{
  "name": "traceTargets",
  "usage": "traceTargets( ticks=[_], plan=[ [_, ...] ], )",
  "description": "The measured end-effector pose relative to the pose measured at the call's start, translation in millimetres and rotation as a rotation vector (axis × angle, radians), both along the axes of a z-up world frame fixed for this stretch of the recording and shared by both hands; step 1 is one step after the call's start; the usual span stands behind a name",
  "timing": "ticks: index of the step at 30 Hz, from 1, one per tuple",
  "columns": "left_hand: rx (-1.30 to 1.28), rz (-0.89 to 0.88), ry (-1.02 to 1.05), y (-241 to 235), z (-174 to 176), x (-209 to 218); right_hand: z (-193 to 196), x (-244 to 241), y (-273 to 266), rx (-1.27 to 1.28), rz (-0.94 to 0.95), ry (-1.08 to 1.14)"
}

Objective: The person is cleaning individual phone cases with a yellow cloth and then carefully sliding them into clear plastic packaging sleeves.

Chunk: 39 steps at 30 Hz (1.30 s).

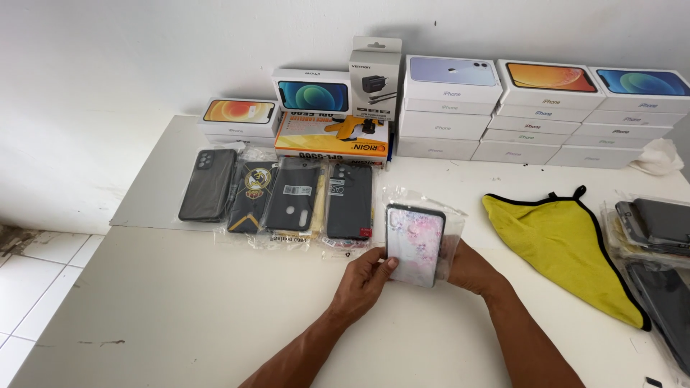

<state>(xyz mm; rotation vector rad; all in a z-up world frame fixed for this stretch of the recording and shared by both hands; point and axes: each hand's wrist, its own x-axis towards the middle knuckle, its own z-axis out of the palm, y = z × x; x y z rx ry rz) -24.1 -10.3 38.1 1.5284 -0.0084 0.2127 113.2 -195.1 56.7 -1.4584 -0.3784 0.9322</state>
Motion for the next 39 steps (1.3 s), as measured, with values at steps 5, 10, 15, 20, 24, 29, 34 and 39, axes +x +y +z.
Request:
traceTargets(
  ticks=[5,10,15,20,24,29,34,39],
  plan=[
    [-0.086,-0.011,0.01,1,-16,7,1,2,-1,0.03,0.008,-0.026],
    [-0.144,0.029,-0.017,2,-23,10,-3,7,-8,0.06,0.02,-0.059],
    [-0.212,0.065,0.037,1,-24,12,7,7,-16,0.105,-0.047,-0.004],
    [-0.244,0.111,0.048,4,-26,14,32,-2,-15,0.119,0.081,-0.149],
    [-0.246,0.12,0.048,3,-23,15,26,-4,-6,-0.01,-0.015,-0.342],
    [-0.198,0.097,0.011,4,-17,9,21,6,-14,0.089,-0.12,-0.406],
    [-0.02,0.087,-0.025,4,-23,9,31,17,-29,0.212,-0.349,-0.449],
    [0.283,0.11,-0.157,2,-24,10,39,17,-31,0.215,-0.494,-0.423]
  ],
)
